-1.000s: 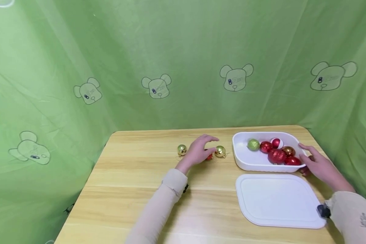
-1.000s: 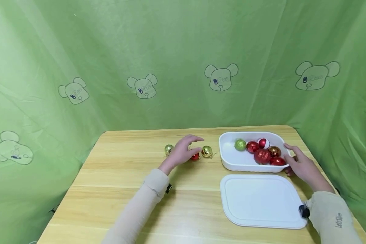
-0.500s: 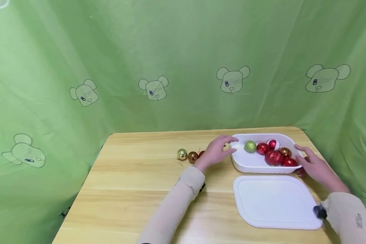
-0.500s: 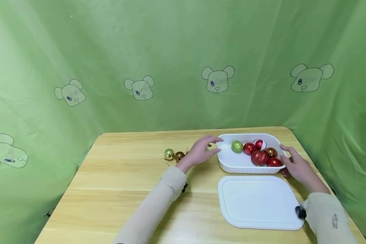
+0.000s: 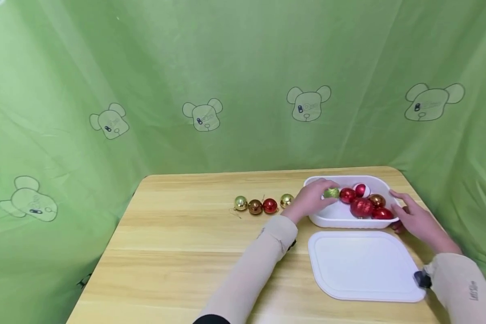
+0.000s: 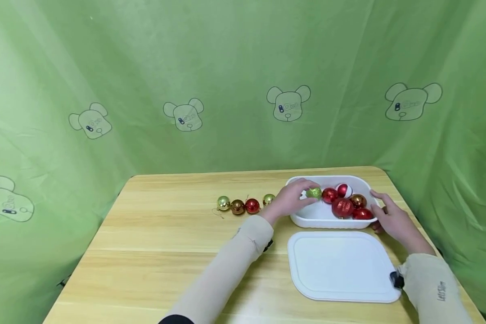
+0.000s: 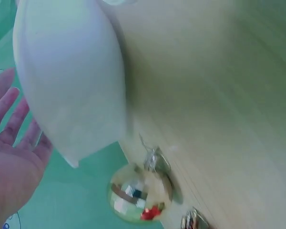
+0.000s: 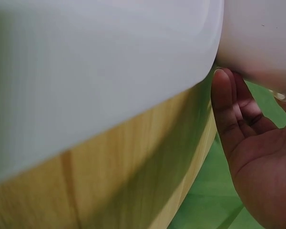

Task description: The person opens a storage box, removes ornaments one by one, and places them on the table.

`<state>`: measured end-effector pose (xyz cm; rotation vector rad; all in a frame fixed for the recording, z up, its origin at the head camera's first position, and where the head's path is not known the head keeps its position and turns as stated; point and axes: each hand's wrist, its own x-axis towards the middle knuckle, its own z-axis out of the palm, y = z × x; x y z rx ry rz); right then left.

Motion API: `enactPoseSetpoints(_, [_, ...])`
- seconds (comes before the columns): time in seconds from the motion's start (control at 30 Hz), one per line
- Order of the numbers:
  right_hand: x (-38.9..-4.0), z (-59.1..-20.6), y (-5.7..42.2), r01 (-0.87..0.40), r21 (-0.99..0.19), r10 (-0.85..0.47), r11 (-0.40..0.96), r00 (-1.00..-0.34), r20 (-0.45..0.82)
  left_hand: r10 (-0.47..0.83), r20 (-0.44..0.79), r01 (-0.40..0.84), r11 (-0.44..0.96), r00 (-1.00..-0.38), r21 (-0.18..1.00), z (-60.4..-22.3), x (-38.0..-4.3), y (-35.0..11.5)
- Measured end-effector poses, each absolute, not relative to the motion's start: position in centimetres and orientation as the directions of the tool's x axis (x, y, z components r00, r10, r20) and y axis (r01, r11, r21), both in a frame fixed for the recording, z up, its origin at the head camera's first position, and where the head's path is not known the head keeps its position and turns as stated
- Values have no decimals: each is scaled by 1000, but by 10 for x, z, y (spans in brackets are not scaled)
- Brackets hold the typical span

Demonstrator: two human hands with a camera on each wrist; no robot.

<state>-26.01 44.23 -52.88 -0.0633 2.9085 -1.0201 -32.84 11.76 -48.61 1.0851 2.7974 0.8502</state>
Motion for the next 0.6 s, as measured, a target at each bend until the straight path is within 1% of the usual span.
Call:
enactPoseSetpoints(0.2, [-257,-528,442,-8,-621,-50,784,-997,-51,608,125,587,659,-784,470,-492,-330,132])
enactPoseSetpoints(0.4, [-257,-527,440,-13,-638,-53,770,-998,-44,615,95,595,694,-783,407,-496,-334,138])
enactPoseSetpoints(0.6, [-258,-528,440,-19,-640,-52,768,-998,-32,622,-1,583,734,-783,348,-497,-336,142])
